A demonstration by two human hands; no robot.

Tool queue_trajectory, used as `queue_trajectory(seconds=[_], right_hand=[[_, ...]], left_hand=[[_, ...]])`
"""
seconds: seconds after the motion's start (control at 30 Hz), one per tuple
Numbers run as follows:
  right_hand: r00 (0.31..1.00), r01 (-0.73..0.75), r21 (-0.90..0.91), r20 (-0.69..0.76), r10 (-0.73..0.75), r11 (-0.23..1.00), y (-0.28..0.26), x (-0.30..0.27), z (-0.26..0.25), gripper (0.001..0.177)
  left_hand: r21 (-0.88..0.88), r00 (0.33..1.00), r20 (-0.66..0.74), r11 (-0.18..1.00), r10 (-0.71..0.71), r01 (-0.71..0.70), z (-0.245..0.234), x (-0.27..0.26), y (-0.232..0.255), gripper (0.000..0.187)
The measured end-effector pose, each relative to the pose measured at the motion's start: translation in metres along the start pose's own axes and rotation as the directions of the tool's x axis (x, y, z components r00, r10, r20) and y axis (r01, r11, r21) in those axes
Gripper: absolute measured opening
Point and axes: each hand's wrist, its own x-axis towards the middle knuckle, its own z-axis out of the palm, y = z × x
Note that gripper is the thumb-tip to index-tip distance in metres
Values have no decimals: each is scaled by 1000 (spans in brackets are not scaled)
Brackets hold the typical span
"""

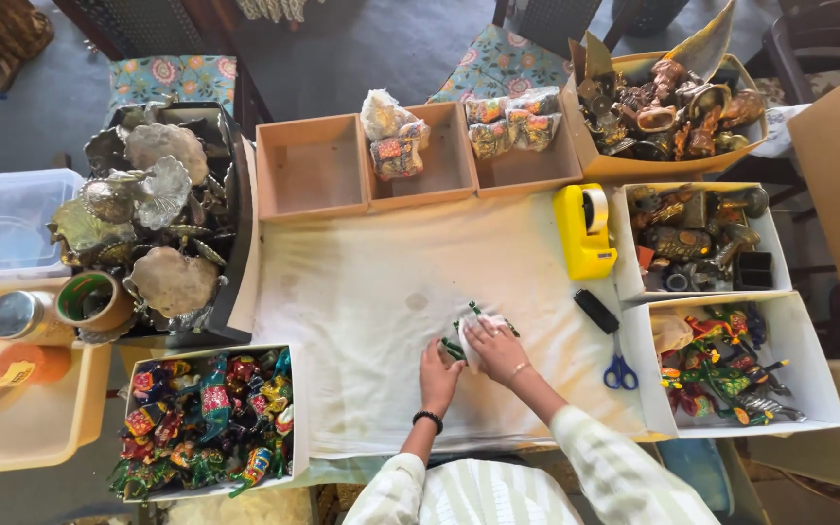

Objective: The person cleans a small green decorative elephant statue by wiping it with a white cloth.

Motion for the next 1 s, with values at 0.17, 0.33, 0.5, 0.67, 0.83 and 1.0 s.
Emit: queue_trajectory(seconds=[0.17,0.33,0.5,0.67,0.83,1.0], right_hand=[[1000,10,-67,2,-10,998,5,10,19,66],[964,-217,181,-113,240,959,-22,10,-5,62],[745,-468,858,254,617,211,-57,26,0,59],[879,-248,864,10,477,438,-60,57,-7,82],[867,-440,571,68,494,693,-71,79,-32,93],[852,-428,664,70,519,613,-59,80,-28,116]], left_hand=[[-424,893,367,808,-261,410,46,13,-74,58],[-531,837,481,673,-261,515,22,18,-36,59],[-622,887,431,656,-168,427,-10,29,24,75],[-831,901,433,381,-13,405,-32,83,18,82],[-850,931,356,386,-80,359,-58,79,46,83],[-777,907,418,541,58,323,-52,59,45,90]])
